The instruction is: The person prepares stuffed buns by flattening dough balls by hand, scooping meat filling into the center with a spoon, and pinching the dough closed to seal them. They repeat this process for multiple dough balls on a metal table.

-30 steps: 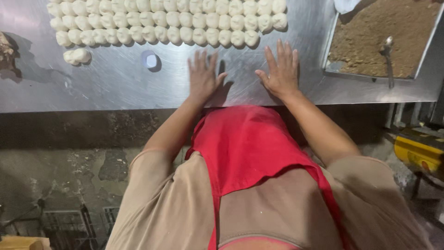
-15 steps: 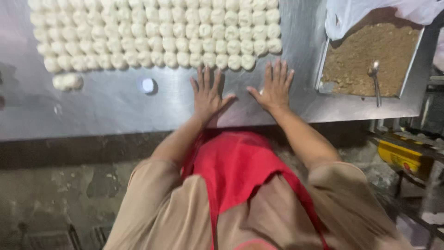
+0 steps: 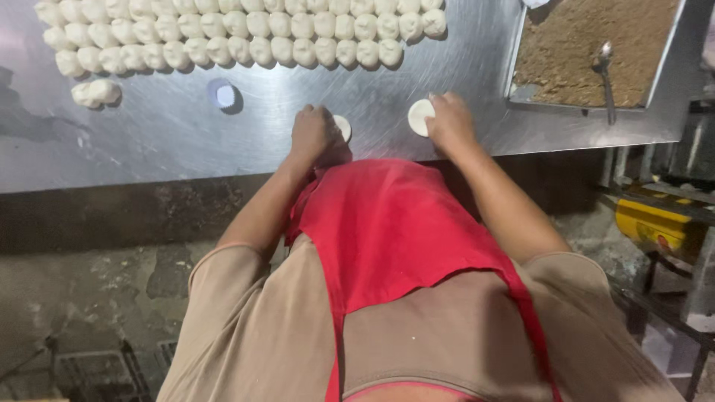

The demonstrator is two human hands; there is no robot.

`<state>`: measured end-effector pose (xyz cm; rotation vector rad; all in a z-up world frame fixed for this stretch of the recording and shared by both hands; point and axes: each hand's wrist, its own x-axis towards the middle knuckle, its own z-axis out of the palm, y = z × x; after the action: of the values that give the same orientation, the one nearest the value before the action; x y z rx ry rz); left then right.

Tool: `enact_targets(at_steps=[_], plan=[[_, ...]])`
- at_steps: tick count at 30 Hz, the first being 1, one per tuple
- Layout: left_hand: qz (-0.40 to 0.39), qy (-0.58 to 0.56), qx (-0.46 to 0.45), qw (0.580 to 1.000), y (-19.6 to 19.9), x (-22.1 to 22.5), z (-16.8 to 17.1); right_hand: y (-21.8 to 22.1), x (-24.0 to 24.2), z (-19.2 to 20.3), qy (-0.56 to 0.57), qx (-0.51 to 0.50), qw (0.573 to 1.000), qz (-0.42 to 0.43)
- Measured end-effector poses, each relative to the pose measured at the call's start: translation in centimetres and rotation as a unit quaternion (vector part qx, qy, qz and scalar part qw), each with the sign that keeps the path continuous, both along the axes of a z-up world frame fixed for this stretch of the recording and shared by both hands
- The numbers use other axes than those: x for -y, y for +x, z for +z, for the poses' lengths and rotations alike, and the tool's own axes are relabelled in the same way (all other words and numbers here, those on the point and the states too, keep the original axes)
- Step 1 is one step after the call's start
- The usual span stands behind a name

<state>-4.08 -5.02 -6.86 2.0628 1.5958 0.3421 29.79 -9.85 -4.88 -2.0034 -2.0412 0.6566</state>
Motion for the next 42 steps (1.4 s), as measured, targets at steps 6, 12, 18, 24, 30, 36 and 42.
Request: enact_targets(at_steps=[6, 12, 18, 24, 30, 36, 42], plan=[[-0.047, -0.058, 0.016, 0.997, 0.8, -1.0, 2.7, -0.2, -2.3, 1.5, -0.012, -0.049, 0.999, -0.017], [-0.091, -0.03, 0.076, 0.993, 0.7, 0.8, 7.4, -0.6, -2.6, 2.0, -0.052, -0.055, 0.997, 0.001], [-0.072, -0.088, 0.175, 0.978, 2.2, 0.4, 12.2, 0.4, -1.1, 4.5, -0.085, -0.203, 0.975, -0.035], [-0.099, -0.081, 0.247, 0.961, 8.4, -2.6, 12.3, 4.6, -3.3, 7.7, 0.017, -0.403, 0.896, -0.186], [-0.051, -0.297, 0.498, 0.813, 18.0, -7.7, 7.1, 10.2, -10.5, 8.0, 0.081, -0.633, 0.722, -0.269], [-0.089, 0.018, 0.253, 0.963, 18.7, -8.8, 3.8, 9.8, -13.8, 5.1, 0.039, -0.403, 0.829, -0.386], [-0.152, 0.083, 0.071, 0.982, 16.7, -13.9, 4.2, 5.3, -13.6, 1.7, -0.028, -0.182, 0.962, -0.204]])
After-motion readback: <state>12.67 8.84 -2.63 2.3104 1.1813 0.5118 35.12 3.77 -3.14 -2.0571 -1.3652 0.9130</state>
